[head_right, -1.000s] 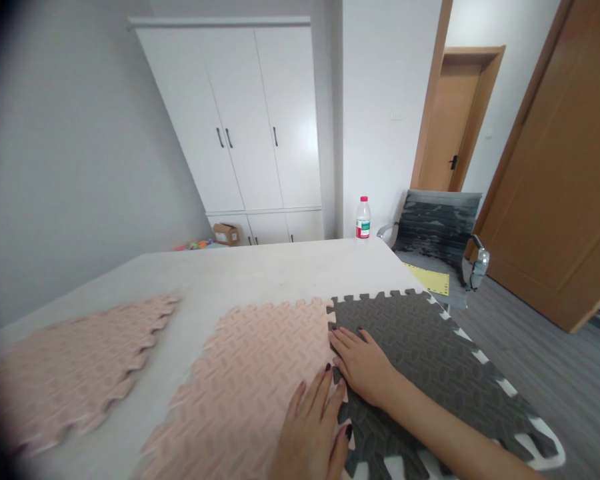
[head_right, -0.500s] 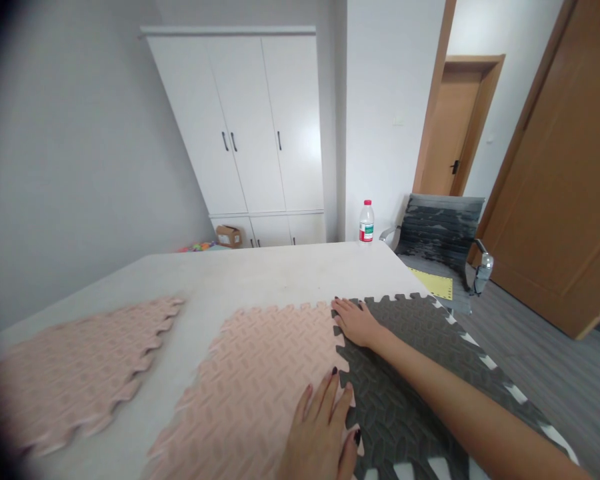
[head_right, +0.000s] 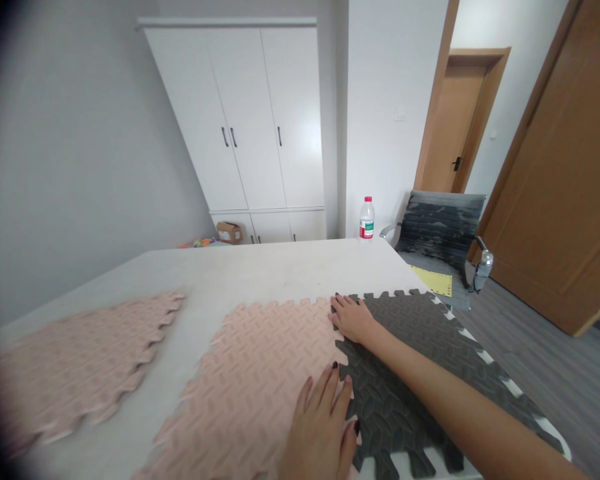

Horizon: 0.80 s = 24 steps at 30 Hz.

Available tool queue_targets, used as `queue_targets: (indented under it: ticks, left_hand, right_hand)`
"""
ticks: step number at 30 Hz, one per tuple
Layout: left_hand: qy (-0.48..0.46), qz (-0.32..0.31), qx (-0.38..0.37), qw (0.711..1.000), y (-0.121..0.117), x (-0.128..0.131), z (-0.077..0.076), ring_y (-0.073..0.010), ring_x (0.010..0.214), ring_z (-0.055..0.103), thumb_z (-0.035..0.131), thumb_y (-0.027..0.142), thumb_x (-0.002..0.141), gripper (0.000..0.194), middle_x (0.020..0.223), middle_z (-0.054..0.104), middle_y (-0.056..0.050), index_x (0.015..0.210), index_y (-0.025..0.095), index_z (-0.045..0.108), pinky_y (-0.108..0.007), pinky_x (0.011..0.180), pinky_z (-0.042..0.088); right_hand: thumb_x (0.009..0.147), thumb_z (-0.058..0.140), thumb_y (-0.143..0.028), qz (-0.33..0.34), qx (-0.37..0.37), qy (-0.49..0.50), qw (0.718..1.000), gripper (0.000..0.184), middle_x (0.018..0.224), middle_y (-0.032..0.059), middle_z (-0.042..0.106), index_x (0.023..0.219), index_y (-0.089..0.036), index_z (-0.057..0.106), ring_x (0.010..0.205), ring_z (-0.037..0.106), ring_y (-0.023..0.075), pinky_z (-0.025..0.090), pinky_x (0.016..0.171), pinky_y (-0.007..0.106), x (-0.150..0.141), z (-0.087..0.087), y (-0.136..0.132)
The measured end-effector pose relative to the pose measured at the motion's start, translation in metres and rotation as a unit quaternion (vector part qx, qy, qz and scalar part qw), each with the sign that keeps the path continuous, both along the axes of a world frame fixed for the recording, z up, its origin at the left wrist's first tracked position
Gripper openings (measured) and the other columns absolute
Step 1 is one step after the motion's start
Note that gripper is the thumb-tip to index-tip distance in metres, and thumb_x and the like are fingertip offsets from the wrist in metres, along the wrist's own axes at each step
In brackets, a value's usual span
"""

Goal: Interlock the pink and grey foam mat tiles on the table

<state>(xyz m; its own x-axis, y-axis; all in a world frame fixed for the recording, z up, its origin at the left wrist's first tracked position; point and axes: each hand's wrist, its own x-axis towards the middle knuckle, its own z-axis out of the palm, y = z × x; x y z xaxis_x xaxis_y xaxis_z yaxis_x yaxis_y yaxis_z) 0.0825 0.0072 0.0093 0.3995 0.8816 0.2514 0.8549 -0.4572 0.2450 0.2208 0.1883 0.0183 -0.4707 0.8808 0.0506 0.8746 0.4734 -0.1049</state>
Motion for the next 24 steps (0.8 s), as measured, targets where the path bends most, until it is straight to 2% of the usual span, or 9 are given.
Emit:
queue_targets:
  ticks: [6, 10, 13, 15, 16, 18, 20, 22, 24]
  left_hand:
    - [-0.03, 0.021, -0.094, 0.995, -0.006, 0.005, 0.013, -0.0283, 0.137, 0.032, 0.042, 0.044, 0.089, 0.051, 0.146, 0.038, -0.01, 0.136, 0.023, 0.048, -0.056, 0.112, 0.028]
    - [-0.039, 0.024, -0.091, 0.995, -0.011, 0.003, 0.023, -0.0274, 0.137, 0.033, 0.041, 0.043, 0.09, 0.049, 0.146, 0.04, -0.01, 0.135, 0.025, 0.049, -0.055, 0.112, 0.026]
    - [-0.043, -0.051, -0.082, 0.994, -0.017, -0.014, 0.032, -0.0254, 0.137, 0.033, 0.046, 0.041, 0.088, 0.048, 0.146, 0.042, -0.007, 0.134, 0.03, 0.048, -0.052, 0.111, 0.028]
    - [-0.059, -0.112, -0.088, 0.988, -0.022, -0.037, 0.039, -0.0218, 0.134, 0.039, 0.052, 0.038, 0.084, 0.048, 0.144, 0.044, -0.005, 0.132, 0.033, 0.05, -0.044, 0.11, 0.034]
    - [-0.074, -0.117, -0.091, 0.986, -0.025, -0.052, 0.043, -0.0199, 0.131, 0.043, 0.054, 0.037, 0.083, 0.047, 0.143, 0.046, -0.004, 0.13, 0.033, 0.052, -0.039, 0.108, 0.038]
    - [-0.112, -0.056, -0.088, 0.988, -0.027, -0.092, 0.05, -0.018, 0.126, 0.049, 0.05, 0.037, 0.085, 0.041, 0.139, 0.051, -0.003, 0.125, 0.031, 0.056, -0.034, 0.105, 0.041]
    - [-0.144, 0.059, -0.077, 0.985, -0.025, -0.144, 0.055, -0.0189, 0.12, 0.054, 0.044, 0.039, 0.088, 0.036, 0.13, 0.059, -0.004, 0.119, 0.029, 0.059, -0.035, 0.105, 0.04]
    - [-0.157, 0.195, -0.064, 0.966, -0.022, -0.202, 0.057, -0.0211, 0.107, 0.061, 0.042, 0.042, 0.086, 0.038, 0.118, 0.065, -0.006, 0.116, 0.024, 0.058, -0.035, 0.095, 0.047]
    - [-0.129, 0.314, -0.045, 0.94, -0.02, -0.259, 0.057, -0.0233, 0.092, 0.065, 0.044, 0.046, 0.081, 0.045, 0.118, 0.064, -0.009, 0.117, 0.021, 0.055, -0.037, 0.084, 0.05]
  right_hand:
    - [0.095, 0.02, -0.046, 0.006, -0.053, 0.009, 0.999, 0.057, 0.152, 0.0064, 0.026, 0.146, -0.022, 0.028, 0.137, 0.028, 0.0236, 0.024, 0.108, 0.053, 0.011, -0.001, 0.008]
    - [0.094, 0.022, -0.047, 0.009, -0.065, 0.011, 0.998, 0.058, 0.153, 0.0062, 0.022, 0.147, -0.023, 0.026, 0.138, 0.024, 0.023, 0.021, 0.109, 0.054, 0.015, -0.001, 0.01]
    - [0.095, 0.021, -0.046, 0.008, -0.065, 0.009, 0.998, 0.058, 0.153, 0.0067, 0.022, 0.147, -0.022, 0.026, 0.139, 0.023, 0.0223, 0.019, 0.11, 0.054, 0.014, 0.001, 0.007]
    - [0.095, 0.021, -0.046, 0.01, -0.068, 0.007, 0.998, 0.058, 0.153, 0.0066, 0.022, 0.147, -0.022, 0.026, 0.139, 0.023, 0.0219, 0.021, 0.109, 0.054, 0.013, 0.002, 0.005]
    - [0.095, 0.021, -0.046, 0.011, -0.069, 0.006, 0.998, 0.058, 0.153, 0.0067, 0.022, 0.147, -0.022, 0.026, 0.139, 0.023, 0.0219, 0.021, 0.109, 0.055, 0.013, 0.002, 0.004]
    - [0.094, 0.021, -0.045, 0.013, -0.071, 0.006, 0.997, 0.058, 0.153, 0.0068, 0.022, 0.147, -0.022, 0.026, 0.139, 0.022, 0.022, 0.021, 0.109, 0.056, 0.014, 0.002, 0.004]
    - [0.094, 0.02, -0.045, 0.013, -0.071, 0.008, 0.997, 0.058, 0.153, 0.0066, 0.02, 0.147, -0.021, 0.025, 0.14, 0.02, 0.0221, 0.019, 0.109, 0.057, 0.014, 0.001, 0.004]
    - [0.095, 0.019, -0.045, 0.01, -0.072, 0.01, 0.997, 0.058, 0.154, 0.0061, 0.019, 0.148, -0.021, 0.023, 0.14, 0.019, 0.0221, 0.017, 0.109, 0.057, 0.014, -0.001, 0.004]
    - [0.095, 0.018, -0.045, 0.006, -0.076, 0.01, 0.997, 0.059, 0.154, 0.0057, 0.018, 0.148, -0.021, 0.022, 0.14, 0.018, 0.0224, 0.015, 0.11, 0.057, 0.014, -0.003, 0.004]
